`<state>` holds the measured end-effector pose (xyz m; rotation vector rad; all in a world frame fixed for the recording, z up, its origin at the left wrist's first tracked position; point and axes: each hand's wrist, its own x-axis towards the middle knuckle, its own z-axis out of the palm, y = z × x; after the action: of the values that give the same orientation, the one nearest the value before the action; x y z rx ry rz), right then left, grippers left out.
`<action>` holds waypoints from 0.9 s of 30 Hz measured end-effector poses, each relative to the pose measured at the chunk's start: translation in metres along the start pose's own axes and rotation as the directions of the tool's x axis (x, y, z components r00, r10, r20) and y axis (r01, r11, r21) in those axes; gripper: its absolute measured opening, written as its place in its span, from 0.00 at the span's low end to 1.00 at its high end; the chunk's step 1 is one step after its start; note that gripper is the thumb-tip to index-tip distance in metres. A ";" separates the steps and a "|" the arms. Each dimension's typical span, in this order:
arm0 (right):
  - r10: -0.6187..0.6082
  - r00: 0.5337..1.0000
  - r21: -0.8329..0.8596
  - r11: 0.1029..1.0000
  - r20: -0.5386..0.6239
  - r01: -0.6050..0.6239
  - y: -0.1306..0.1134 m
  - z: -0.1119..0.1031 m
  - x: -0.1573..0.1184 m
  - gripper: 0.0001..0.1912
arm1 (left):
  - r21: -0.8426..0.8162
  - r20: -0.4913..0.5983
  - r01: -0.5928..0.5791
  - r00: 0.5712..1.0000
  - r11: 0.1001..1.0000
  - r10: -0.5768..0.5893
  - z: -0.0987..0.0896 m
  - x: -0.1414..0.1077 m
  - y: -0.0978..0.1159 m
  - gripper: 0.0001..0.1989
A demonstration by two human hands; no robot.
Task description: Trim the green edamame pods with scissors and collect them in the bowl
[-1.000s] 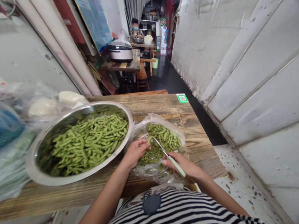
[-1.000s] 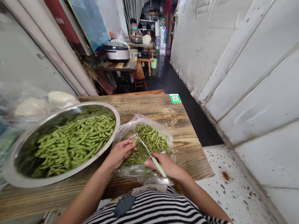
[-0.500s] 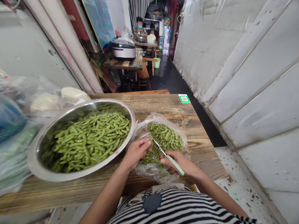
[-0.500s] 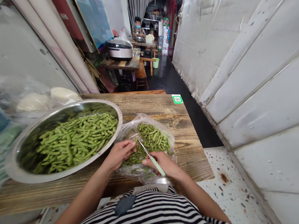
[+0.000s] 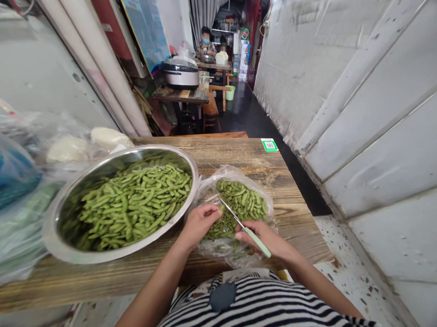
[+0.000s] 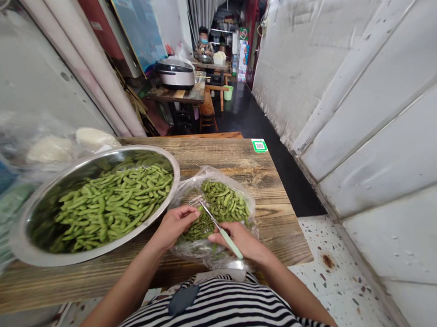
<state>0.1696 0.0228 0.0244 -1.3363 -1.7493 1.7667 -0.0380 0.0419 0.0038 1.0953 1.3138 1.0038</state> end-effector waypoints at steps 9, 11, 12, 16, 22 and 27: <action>0.020 0.999 0.243 0.970 -0.032 -0.011 0.005 0.005 0.002 0.26 | -0.418 0.072 0.145 0.989 0.897 -0.127 0.002 0.003 -0.001 0.17; -0.010 1.000 0.271 0.962 -0.023 0.016 0.004 0.006 0.000 0.28 | -0.447 0.038 0.120 0.993 0.887 -0.116 0.005 0.002 0.001 0.18; -0.025 1.000 0.264 0.964 -0.015 0.028 0.004 0.006 -0.001 0.28 | -0.455 0.017 0.107 0.994 0.884 -0.111 0.006 0.002 0.002 0.18; -0.035 0.999 0.159 0.987 -0.010 0.036 0.006 0.006 0.000 0.25 | -0.483 -0.034 0.080 0.993 0.872 -0.111 0.013 0.000 0.003 0.19; -0.015 1.000 0.086 0.996 0.008 0.014 0.006 0.009 0.009 0.22 | -0.476 -0.056 0.060 0.994 0.877 -0.099 0.019 -0.002 0.003 0.17; 0.023 0.999 0.177 0.984 0.027 -0.027 0.011 0.018 0.011 0.21 | -0.369 -0.072 0.040 0.995 0.928 -0.071 0.018 -0.013 0.006 0.16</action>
<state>0.1539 0.0182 0.0071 -1.2727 -1.5512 1.9103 -0.0202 0.0294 0.0113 0.7326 1.1548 1.2068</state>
